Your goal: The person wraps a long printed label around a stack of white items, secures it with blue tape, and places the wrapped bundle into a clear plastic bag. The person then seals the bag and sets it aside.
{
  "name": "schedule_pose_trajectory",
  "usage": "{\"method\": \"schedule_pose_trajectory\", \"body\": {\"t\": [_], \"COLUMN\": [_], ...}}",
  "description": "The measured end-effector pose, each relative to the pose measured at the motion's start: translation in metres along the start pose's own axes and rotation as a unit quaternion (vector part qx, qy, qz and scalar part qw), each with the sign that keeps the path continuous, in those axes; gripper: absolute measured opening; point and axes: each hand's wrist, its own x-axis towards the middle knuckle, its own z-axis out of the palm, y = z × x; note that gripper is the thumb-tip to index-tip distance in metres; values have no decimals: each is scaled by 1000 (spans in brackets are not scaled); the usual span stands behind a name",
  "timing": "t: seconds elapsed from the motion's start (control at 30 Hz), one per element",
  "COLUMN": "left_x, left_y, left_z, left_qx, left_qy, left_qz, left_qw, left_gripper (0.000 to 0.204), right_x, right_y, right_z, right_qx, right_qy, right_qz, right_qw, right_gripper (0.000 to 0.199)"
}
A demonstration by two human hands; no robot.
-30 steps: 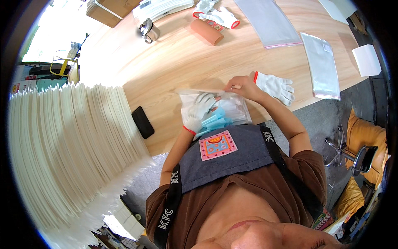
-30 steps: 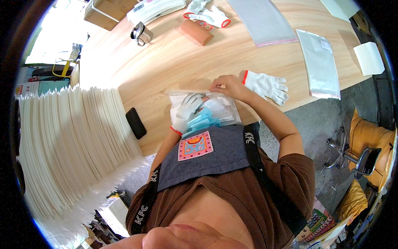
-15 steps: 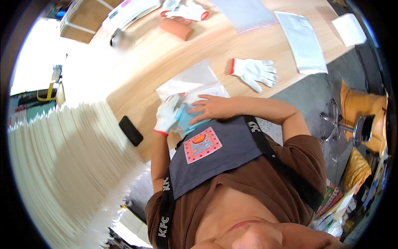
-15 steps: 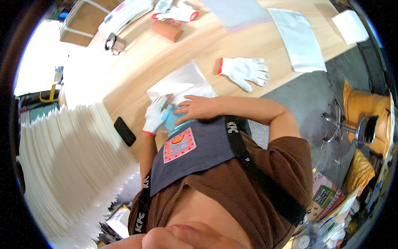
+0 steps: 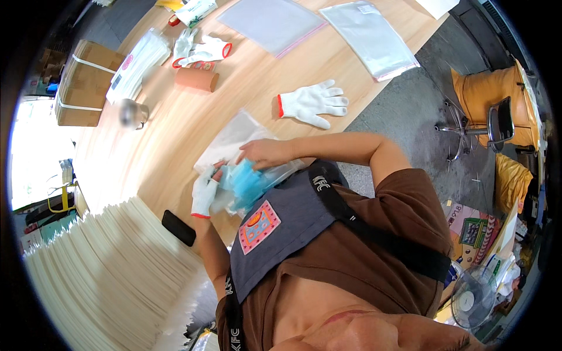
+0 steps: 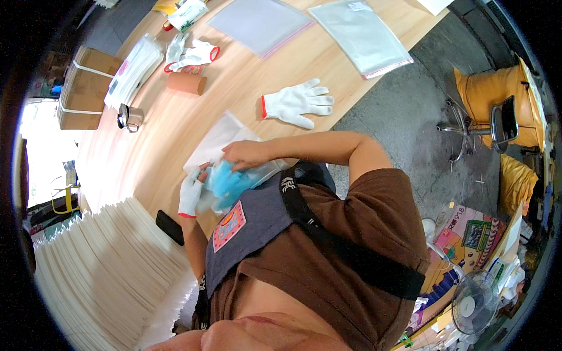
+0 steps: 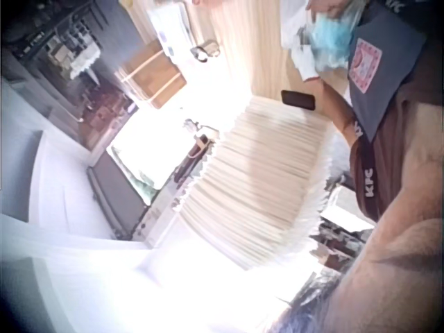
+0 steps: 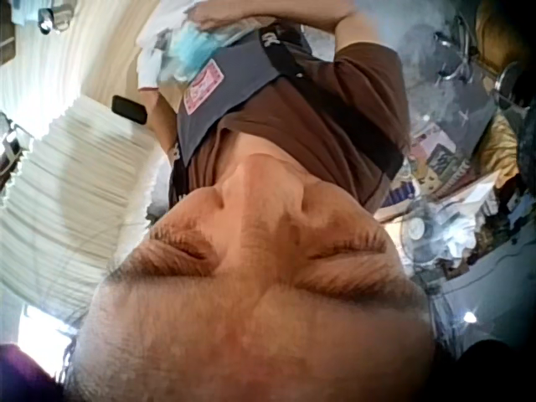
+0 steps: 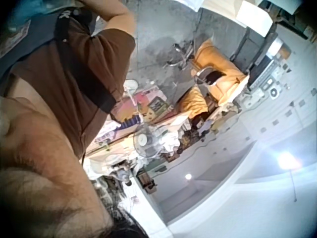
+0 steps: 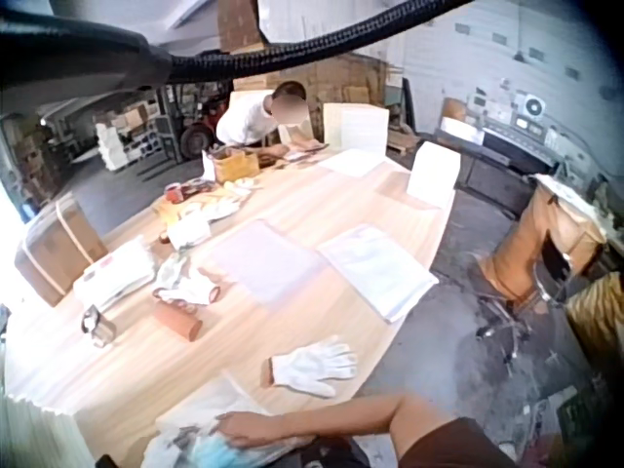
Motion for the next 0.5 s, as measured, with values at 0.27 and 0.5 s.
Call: {"method": "schedule_pose_trajectory", "body": {"t": [0.27,0.5], "left_x": [10,2], "left_y": [-31,-40], "left_z": [-25,-34], "left_qx": [-432,-585], "left_qy": [-20,16], "left_qz": [-144,-135], "left_qw": [890,800], "left_gripper": [71,79], "right_x": [13,-21], "right_y": [-10,9], "right_z": [-74,-140], "right_qx": [368,545], "right_qy": [364,462], "right_qz": [245,169], "right_qw": [820,679], "right_gripper": [37,34]}}
